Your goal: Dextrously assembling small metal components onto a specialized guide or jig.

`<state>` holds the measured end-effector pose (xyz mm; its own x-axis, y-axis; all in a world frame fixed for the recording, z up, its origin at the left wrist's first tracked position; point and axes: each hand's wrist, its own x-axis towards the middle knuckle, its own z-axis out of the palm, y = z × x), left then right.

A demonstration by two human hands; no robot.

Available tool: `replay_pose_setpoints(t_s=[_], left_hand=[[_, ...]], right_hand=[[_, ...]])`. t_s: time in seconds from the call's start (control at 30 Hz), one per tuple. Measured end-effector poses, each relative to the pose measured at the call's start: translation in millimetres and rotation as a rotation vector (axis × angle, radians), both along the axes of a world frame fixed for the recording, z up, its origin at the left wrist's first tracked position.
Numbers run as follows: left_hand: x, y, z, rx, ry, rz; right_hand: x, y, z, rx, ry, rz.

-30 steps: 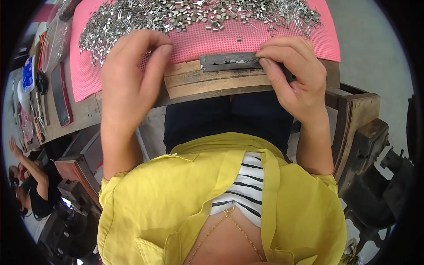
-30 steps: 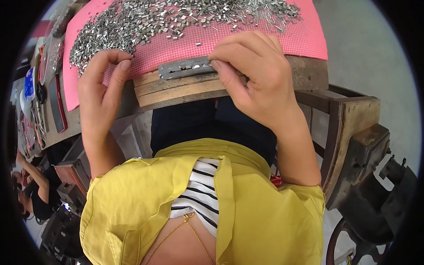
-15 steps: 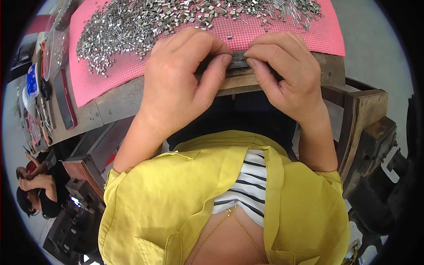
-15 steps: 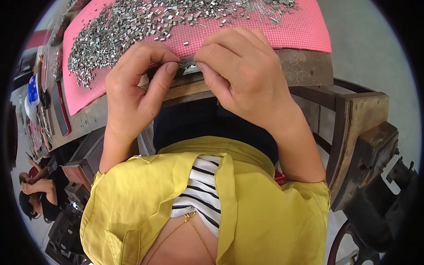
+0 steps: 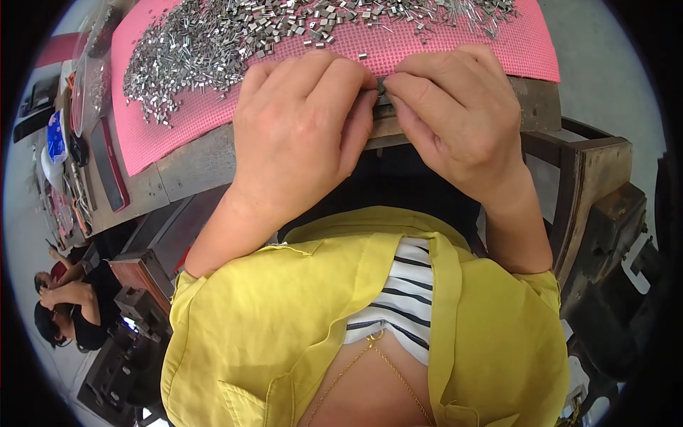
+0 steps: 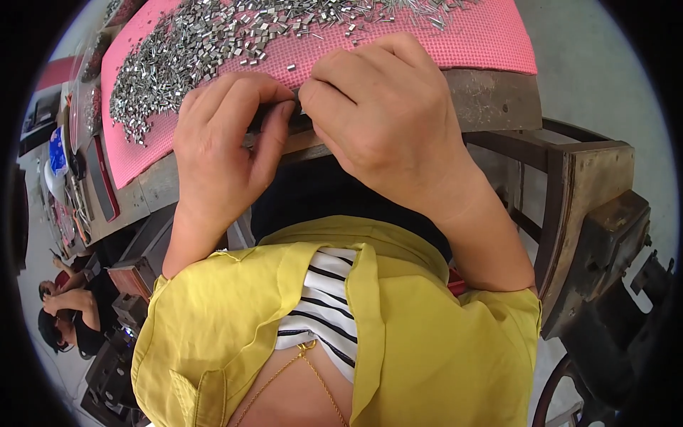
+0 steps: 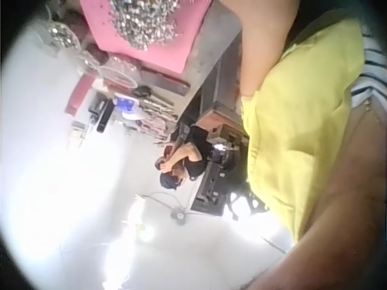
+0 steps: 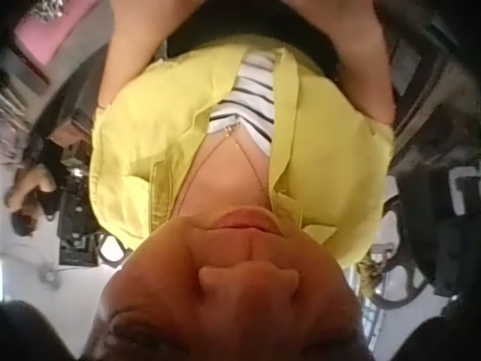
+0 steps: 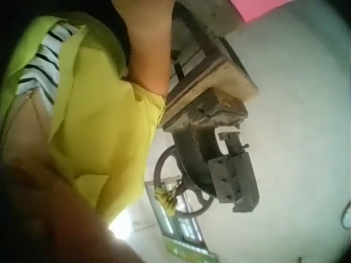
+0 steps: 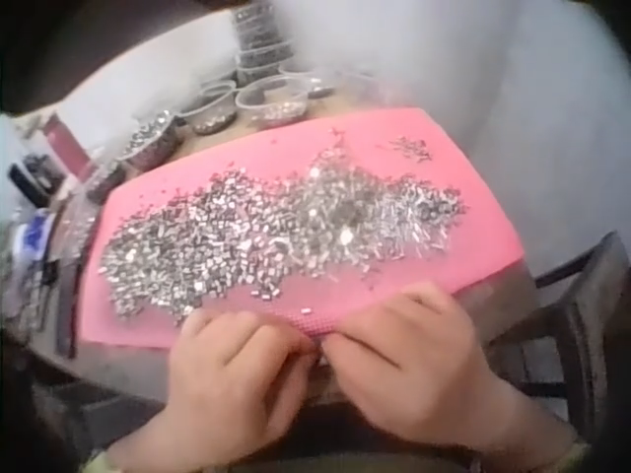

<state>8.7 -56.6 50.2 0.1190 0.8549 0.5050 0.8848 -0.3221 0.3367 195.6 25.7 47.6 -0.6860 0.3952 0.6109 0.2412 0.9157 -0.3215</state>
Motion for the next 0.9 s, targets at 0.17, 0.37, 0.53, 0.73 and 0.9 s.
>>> replay_pose_setpoints(t_s=[0.17, 0.37, 0.53, 0.73, 0.9], left_hand=[[-0.4, 1.5, 0.2, 0.021, 0.103, -0.011], [0.3, -2.4, 2.1, 0.020, -0.045, 0.020], [7.3, -4.1, -3.5, 0.024, -0.179, 0.041], [2.0, -8.0, -12.2, 0.075, -0.244, 0.047], [-44.7, -19.6, -7.7, 0.140, -0.183, 0.208]], right_hand=[[-2.0, -1.6, -2.4, 0.039, -0.006, -0.035], [-3.3, -1.0, -0.4, 0.051, -0.013, -0.024], [-1.5, 0.9, 1.6, 0.145, 0.006, -0.005], [2.5, -2.3, 13.6, 0.167, -0.146, -0.015], [11.9, -3.9, 12.9, 0.047, -0.152, -0.029]])
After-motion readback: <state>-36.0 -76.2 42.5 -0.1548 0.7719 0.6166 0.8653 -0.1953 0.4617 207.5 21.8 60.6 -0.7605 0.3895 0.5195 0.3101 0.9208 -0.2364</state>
